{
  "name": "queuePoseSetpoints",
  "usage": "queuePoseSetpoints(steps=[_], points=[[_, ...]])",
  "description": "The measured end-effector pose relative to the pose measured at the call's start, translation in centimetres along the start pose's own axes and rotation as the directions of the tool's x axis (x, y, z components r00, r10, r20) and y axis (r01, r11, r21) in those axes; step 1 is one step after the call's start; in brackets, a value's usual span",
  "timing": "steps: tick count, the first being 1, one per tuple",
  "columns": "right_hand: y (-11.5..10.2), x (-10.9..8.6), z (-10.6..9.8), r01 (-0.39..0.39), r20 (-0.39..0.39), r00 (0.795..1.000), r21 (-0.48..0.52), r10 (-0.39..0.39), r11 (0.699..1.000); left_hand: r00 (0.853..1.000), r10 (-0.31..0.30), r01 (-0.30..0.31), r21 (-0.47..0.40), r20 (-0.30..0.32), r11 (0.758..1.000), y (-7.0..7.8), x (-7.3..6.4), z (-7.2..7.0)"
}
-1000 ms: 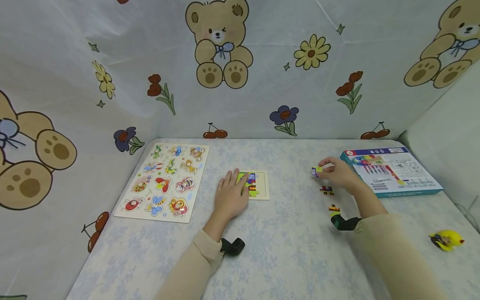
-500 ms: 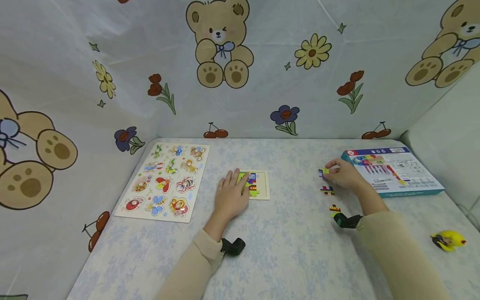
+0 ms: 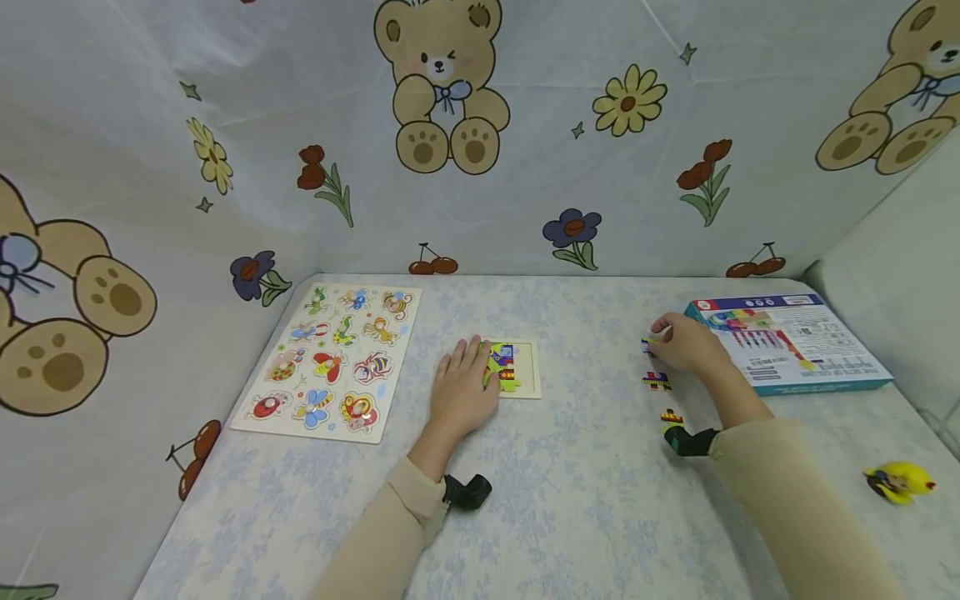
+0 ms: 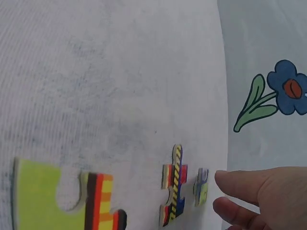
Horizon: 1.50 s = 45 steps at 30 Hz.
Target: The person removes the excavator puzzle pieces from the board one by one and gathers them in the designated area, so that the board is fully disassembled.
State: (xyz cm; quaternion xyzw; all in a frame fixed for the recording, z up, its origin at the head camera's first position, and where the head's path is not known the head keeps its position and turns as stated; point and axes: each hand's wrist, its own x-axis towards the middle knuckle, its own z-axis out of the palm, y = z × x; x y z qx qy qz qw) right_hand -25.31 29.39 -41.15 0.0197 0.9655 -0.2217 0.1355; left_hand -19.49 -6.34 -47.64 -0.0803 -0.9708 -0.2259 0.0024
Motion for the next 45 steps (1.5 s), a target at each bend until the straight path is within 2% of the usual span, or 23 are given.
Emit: queuePoseSetpoints(steps=[4,9,14,21,28,34,45], points=[[-1.9,-0.2,0.4,0.049,0.012,0.999,0.030,-0.049,0.998,1.000,-0.006,0.006,-0.004,0.001,1.000,0.0,0.0,0.0],[-5.5,-0.5,1.9,0.121,0.000,0.993,0.079,-0.122,0.989,1.000,0.001,-0.001,-0.010,-0.003,1.000,0.0,0.0,0.0],[-9.2,-0.5,4.2,0.187,-0.026,0.982,0.125,-0.185,0.974,1.000,0.003,-0.003,0.002,-0.005,1.000,-0.1,0.0,0.2],[-13.2,-0.2,7.6,0.223,-0.003,0.974,0.160,-0.225,0.962,1.000,-0.007,0.007,0.023,0.010,1.000,-0.2,0.2,0.4],[-14.8,0.3,9.4,0.272,-0.018,0.962,0.145,-0.273,0.951,1.000,-0.011,0.011,0.037,0.017,0.999,-0.1,0.3,0.3],[-15.3,0.4,10.0,0.267,-0.036,0.964,0.137,-0.265,0.954,1.000,-0.022,0.022,0.024,0.016,0.999,-0.1,0.3,0.0],[-15.5,0.6,10.2,0.229,-0.017,0.973,0.144,-0.229,0.963,0.997,-0.040,0.041,0.011,-0.071,0.999,0.2,0.8,0.2]])
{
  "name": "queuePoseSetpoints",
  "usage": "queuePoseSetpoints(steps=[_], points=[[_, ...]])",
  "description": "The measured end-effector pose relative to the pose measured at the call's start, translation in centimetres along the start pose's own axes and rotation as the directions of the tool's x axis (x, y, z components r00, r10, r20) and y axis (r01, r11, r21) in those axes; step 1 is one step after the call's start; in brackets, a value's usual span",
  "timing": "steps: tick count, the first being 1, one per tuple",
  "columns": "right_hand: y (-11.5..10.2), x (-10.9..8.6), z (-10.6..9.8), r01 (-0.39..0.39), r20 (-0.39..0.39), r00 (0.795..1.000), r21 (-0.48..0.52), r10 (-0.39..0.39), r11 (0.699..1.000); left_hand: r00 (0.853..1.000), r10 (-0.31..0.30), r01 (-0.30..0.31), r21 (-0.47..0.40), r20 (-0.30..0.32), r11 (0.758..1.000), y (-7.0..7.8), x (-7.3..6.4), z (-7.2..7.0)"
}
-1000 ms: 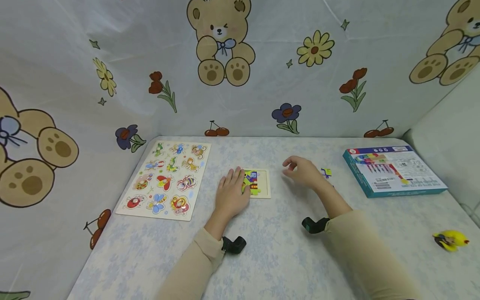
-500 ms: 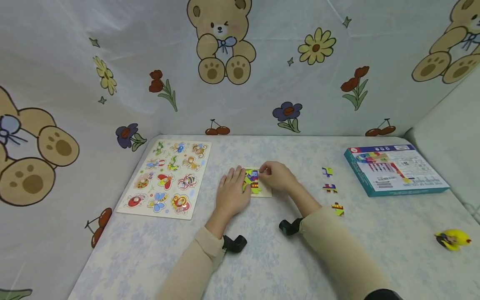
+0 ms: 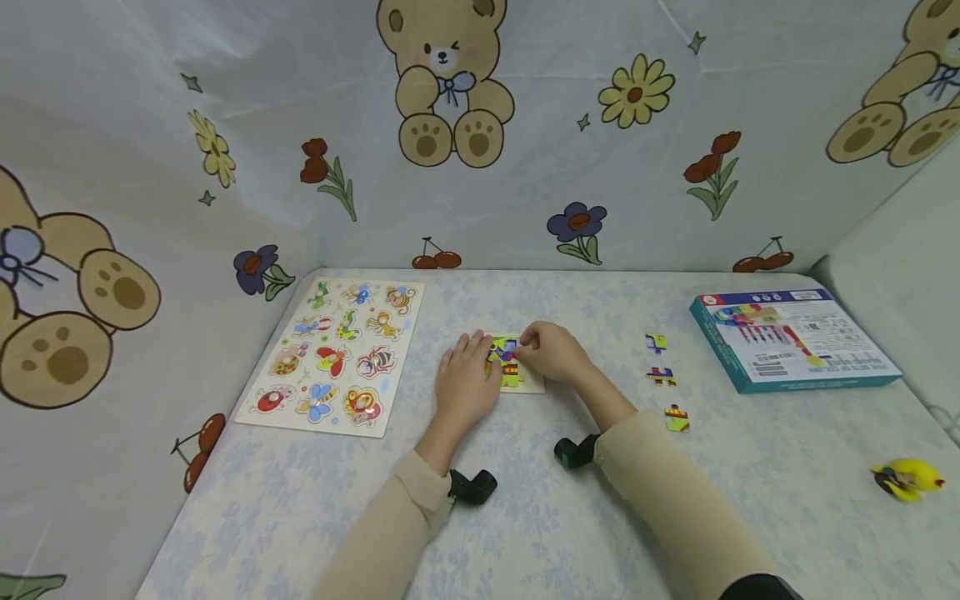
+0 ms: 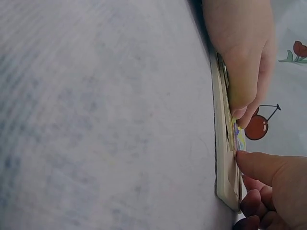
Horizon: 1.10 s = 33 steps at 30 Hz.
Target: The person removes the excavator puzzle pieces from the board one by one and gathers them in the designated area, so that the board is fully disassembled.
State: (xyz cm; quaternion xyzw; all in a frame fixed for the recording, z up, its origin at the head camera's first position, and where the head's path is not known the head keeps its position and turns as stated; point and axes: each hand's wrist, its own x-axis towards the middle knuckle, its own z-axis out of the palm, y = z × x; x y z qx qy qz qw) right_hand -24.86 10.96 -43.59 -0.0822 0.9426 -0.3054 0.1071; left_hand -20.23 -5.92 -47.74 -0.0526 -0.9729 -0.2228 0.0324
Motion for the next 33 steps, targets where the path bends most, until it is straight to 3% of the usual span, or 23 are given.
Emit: queuePoseSetpoints(steps=[8,20,29,33], points=[[-0.1,0.1,-0.1,-0.018,0.016,1.000,0.044,0.018,0.999,0.999,-0.025,0.024,-0.042,-0.026,0.999,0.3,0.1,-0.2],[-0.6,0.2,0.0,-0.036,-0.032,0.999,0.058,0.038,0.998,0.997,-0.063,0.058,-0.097,-0.050,0.994,0.1,0.0,-0.2],[-0.3,0.8,0.5,-0.062,-0.036,0.997,0.217,0.072,0.974,0.995,-0.076,0.070,-0.096,-0.068,0.993,0.2,-0.2,-0.5],[0.2,1.0,0.6,-0.028,-0.035,0.999,0.282,0.039,0.959,0.994,-0.081,0.073,-0.105,-0.076,0.992,0.2,-0.2,-0.5]])
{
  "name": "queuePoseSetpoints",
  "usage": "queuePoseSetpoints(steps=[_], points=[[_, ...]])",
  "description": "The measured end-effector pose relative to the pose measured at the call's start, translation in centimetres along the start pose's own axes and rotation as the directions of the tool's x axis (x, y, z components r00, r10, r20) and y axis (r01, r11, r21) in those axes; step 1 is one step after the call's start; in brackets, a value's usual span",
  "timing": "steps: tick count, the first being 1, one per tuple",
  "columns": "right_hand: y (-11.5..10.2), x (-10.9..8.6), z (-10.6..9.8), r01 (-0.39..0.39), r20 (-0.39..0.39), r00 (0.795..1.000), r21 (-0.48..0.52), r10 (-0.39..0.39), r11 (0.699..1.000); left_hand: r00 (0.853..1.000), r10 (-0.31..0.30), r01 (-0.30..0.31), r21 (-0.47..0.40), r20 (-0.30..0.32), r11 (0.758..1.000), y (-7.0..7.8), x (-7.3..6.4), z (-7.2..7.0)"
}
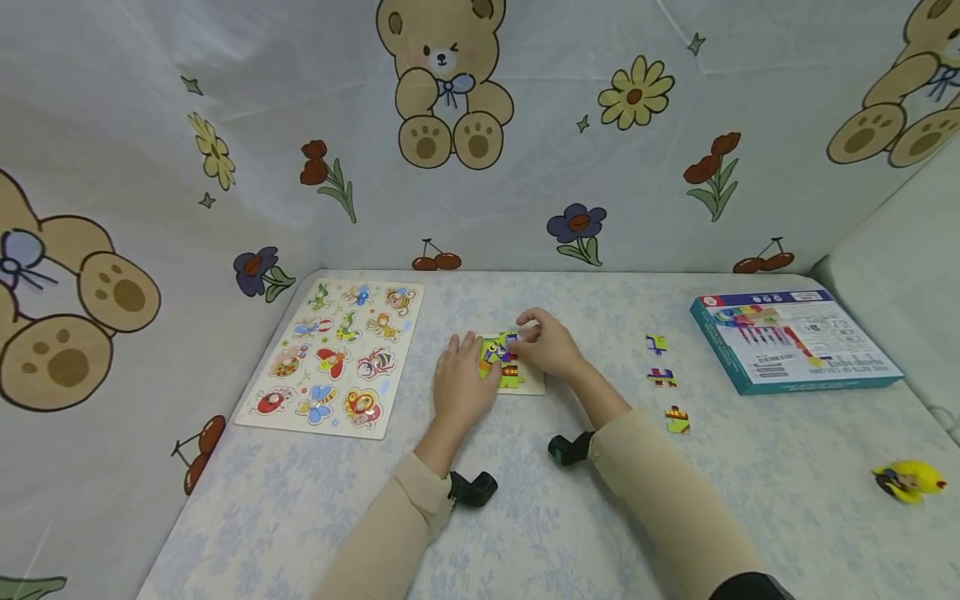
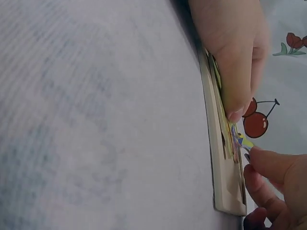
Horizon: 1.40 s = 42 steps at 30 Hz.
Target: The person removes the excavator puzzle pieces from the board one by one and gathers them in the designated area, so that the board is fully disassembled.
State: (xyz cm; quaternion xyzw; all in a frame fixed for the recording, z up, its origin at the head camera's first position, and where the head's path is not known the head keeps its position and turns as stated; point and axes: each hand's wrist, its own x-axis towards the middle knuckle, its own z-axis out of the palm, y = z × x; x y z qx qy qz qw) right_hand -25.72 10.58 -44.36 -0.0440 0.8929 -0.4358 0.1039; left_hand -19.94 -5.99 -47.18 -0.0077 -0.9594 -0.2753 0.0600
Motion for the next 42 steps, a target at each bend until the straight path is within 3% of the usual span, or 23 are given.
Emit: queuePoseSetpoints(steps=[4,11,17,27,34,42], points=[[0.2,-0.4,-0.7,0.048,0.030,0.998,0.030,-0.048,0.998,1.000,-0.002,0.002,-0.005,-0.008,1.000,0.0,0.1,0.1],[1.1,-1.1,-3.5,0.013,0.038,0.999,0.037,-0.014,0.999,1.000,0.002,-0.002,-0.013,-0.019,1.000,-0.2,0.1,0.4],[2.8,-1.3,-7.2,-0.031,0.028,0.999,-0.063,0.033,0.998,1.000,0.000,0.000,-0.013,-0.016,1.000,-0.2,-0.1,0.4],[6.1,-1.4,-13.0,-0.062,0.119,0.989,-0.217,0.089,0.974,1.000,-0.001,0.001,-0.013,-0.005,1.000,0.0,-0.1,0.3],[7.1,-1.0,-14.4,-0.089,0.141,0.983,-0.218,0.122,0.972,1.000,0.010,-0.010,-0.022,-0.004,1.000,-0.1,-0.1,0.4],[7.4,-0.6,-14.4,-0.086,0.125,0.983,-0.329,0.133,0.940,1.000,0.013,-0.012,-0.023,0.024,1.000,-0.1,-0.3,0.3]])
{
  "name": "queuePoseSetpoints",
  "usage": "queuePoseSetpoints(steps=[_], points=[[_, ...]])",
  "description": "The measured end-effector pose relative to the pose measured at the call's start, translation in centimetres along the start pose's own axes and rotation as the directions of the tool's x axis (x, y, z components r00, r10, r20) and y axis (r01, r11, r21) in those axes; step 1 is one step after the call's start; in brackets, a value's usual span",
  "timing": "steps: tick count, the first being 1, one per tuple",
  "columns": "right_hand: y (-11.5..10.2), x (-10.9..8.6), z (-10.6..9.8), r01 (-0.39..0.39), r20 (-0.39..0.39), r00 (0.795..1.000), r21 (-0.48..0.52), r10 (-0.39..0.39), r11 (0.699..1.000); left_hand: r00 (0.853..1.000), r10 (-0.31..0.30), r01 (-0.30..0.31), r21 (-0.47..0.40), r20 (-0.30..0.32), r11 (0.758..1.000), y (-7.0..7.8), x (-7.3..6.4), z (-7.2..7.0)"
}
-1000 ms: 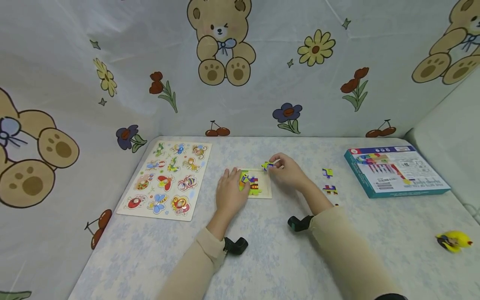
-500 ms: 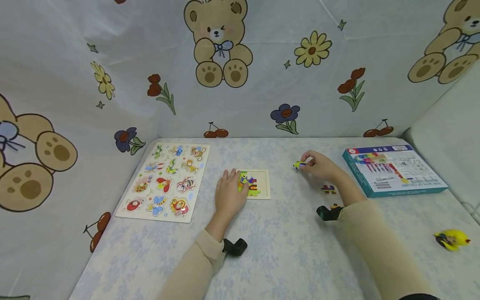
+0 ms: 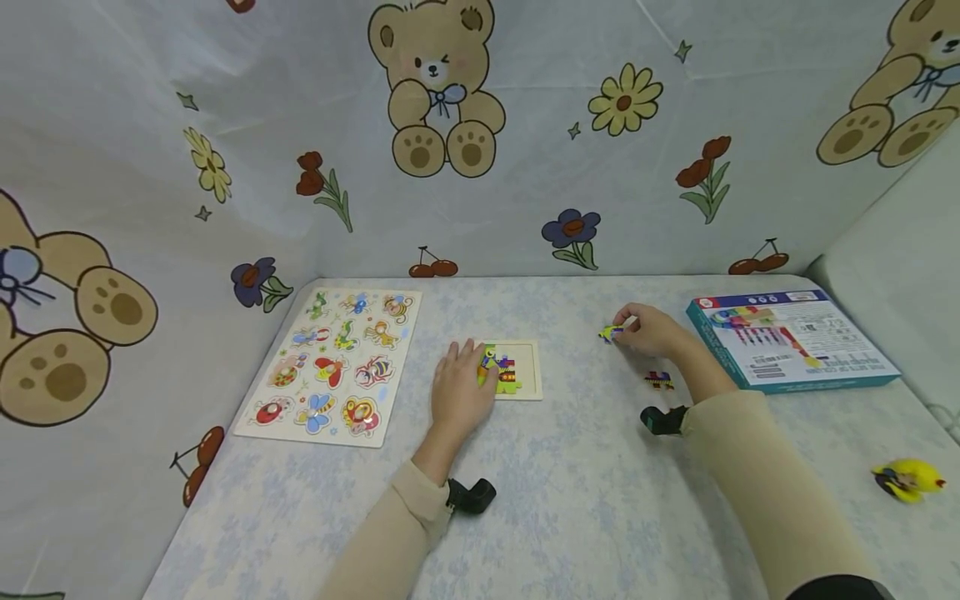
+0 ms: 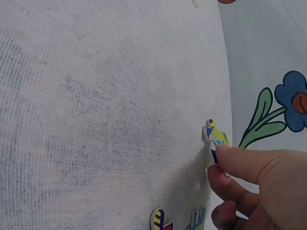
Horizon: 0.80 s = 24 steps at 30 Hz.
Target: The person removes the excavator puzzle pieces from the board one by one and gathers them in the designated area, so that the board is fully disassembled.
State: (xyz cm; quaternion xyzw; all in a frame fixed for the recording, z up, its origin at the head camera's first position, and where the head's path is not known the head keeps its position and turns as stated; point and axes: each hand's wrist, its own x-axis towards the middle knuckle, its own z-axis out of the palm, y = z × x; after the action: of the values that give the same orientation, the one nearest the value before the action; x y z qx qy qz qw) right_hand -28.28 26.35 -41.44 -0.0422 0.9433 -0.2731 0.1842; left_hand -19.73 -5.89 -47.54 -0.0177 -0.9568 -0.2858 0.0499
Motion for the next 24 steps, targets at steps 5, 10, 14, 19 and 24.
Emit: queuePoseSetpoints(steps=[5,10,14,19,24], points=[[-0.1,-0.2,-0.1,0.011,-0.019,1.000,-0.062,-0.012,0.998,0.999,0.010,-0.010,-0.003,0.037,1.000,0.1,-0.2,-0.1],[0.0,-0.2,-0.1,0.014,-0.028,0.999,-0.105,-0.017,0.994,0.997,0.024,-0.026,0.025,0.071,0.999,0.1,-0.3,-0.3],[0.1,-0.1,0.0,0.012,-0.021,1.000,-0.120,-0.014,0.993,0.996,0.024,-0.026,0.021,0.081,0.999,-0.1,-0.4,-0.3],[-0.3,-0.2,0.4,0.004,-0.022,1.000,-0.154,-0.008,0.988,0.996,0.023,-0.023,0.002,0.091,1.000,-0.2,-0.4,-0.3],[-1.7,-0.3,0.7,0.003,-0.051,0.999,-0.139,-0.010,0.990,0.995,0.027,-0.027,-0.002,0.096,1.000,-0.2,-0.4,-0.4]])
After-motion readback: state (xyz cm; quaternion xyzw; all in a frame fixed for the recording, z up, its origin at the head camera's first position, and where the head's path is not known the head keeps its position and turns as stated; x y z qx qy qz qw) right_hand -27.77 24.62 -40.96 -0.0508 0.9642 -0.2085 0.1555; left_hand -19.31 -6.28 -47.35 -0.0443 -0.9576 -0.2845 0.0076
